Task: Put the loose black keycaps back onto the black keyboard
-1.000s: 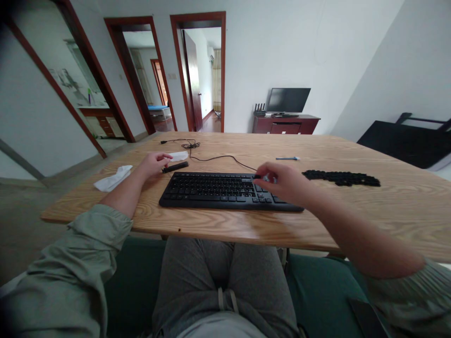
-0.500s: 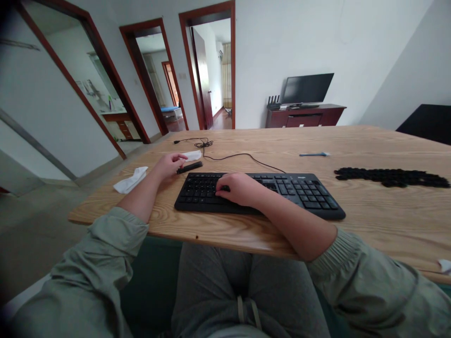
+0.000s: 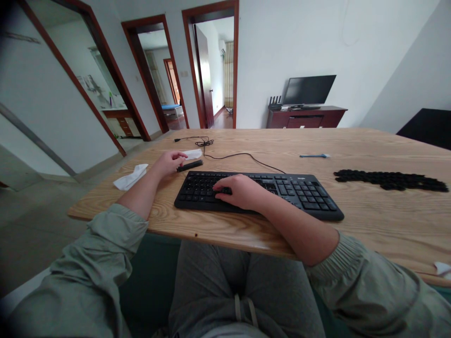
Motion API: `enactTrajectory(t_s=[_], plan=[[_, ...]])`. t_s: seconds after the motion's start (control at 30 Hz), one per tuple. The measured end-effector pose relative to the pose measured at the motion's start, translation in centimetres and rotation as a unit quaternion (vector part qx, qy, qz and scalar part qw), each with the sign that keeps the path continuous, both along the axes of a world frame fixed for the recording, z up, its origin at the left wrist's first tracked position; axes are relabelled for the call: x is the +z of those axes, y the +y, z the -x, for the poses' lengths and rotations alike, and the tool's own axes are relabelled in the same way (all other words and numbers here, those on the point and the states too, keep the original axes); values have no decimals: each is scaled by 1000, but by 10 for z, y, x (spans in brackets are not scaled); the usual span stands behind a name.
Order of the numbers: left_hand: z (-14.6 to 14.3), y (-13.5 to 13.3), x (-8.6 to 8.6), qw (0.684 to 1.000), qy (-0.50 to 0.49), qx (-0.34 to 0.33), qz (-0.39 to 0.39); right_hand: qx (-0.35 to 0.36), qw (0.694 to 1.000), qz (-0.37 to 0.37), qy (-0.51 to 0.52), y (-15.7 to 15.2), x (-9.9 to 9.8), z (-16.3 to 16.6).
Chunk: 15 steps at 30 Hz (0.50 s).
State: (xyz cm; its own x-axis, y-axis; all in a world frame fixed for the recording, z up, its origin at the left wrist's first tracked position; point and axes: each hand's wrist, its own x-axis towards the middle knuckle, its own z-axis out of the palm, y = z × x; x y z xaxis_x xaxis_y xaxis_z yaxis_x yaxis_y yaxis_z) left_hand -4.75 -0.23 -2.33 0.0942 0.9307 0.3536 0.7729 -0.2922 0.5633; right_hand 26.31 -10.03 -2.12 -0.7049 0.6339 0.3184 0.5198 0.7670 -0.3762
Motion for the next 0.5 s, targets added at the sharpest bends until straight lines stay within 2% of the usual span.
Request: enactTrajectory(t_s=[0.13, 0.4, 0.5], plan=[[0, 0, 0, 1000, -11, 3, 3, 1, 1000, 21, 11, 0, 0, 0], [-1, -2, 1, 1000, 4, -1, -1, 51, 999, -3, 18, 0, 0, 3], [0, 0, -1, 1000, 5, -5, -1, 38, 999, -12, 24, 0, 0, 5]])
